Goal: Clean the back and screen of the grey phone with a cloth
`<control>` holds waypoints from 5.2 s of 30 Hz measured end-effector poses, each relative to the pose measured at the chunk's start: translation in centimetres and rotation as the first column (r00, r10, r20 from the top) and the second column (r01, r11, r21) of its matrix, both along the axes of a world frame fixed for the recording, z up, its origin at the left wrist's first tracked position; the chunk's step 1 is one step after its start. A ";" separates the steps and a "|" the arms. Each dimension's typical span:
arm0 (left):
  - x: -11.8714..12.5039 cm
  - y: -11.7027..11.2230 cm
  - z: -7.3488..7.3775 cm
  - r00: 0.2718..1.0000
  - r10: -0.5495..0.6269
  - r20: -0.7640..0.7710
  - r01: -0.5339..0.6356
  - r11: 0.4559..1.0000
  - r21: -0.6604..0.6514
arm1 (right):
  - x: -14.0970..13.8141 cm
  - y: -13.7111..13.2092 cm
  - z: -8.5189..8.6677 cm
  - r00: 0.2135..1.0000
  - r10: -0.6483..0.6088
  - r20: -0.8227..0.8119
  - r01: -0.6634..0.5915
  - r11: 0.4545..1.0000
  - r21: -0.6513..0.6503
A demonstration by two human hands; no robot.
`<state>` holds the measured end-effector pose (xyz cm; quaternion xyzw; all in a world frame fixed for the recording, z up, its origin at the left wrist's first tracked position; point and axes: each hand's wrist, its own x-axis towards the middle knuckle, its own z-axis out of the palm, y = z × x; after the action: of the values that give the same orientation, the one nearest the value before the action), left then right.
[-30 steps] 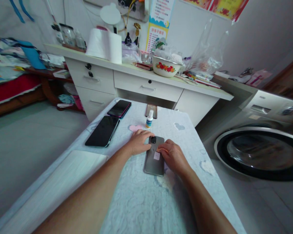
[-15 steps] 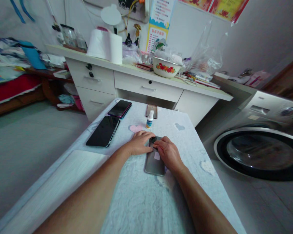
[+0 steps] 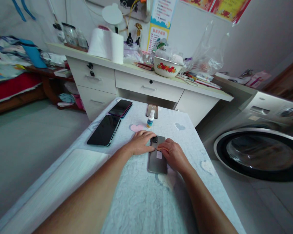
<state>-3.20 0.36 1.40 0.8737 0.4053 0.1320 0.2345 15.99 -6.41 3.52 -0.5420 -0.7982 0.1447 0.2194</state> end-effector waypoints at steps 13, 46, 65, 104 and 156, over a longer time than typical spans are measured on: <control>0.0 0.1 -0.3 1.000 0.007 0.009 -0.007 1.000 0.000 | -0.2 -1.1 0.2 0.983 0.172 -0.062 -0.176 0.983 -0.052; 0.2 0.4 -1.1 1.000 0.024 0.011 -0.025 0.999 0.040 | -2.2 -1.6 0.3 0.969 0.240 -0.053 -0.241 0.970 -0.026; 0.2 0.2 -0.9 0.998 0.029 0.053 -0.031 0.999 0.035 | -0.8 -3.6 2.7 0.921 0.379 -0.093 -0.389 0.882 -0.266; 0.3 0.4 -1.1 0.998 0.035 0.044 -0.037 0.999 0.035 | -0.8 -3.9 2.9 0.919 0.395 0.015 -0.378 0.890 -0.256; 0.2 0.3 -0.7 1.000 0.025 0.016 -0.026 0.999 0.048 | 1.3 -2.3 2.1 0.971 0.219 -0.090 -0.233 0.954 -0.188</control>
<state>-2.96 0.63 0.67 0.8727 0.4113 0.1514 0.2150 17.25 -8.69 5.60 -0.4609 -0.8288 0.2656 0.1734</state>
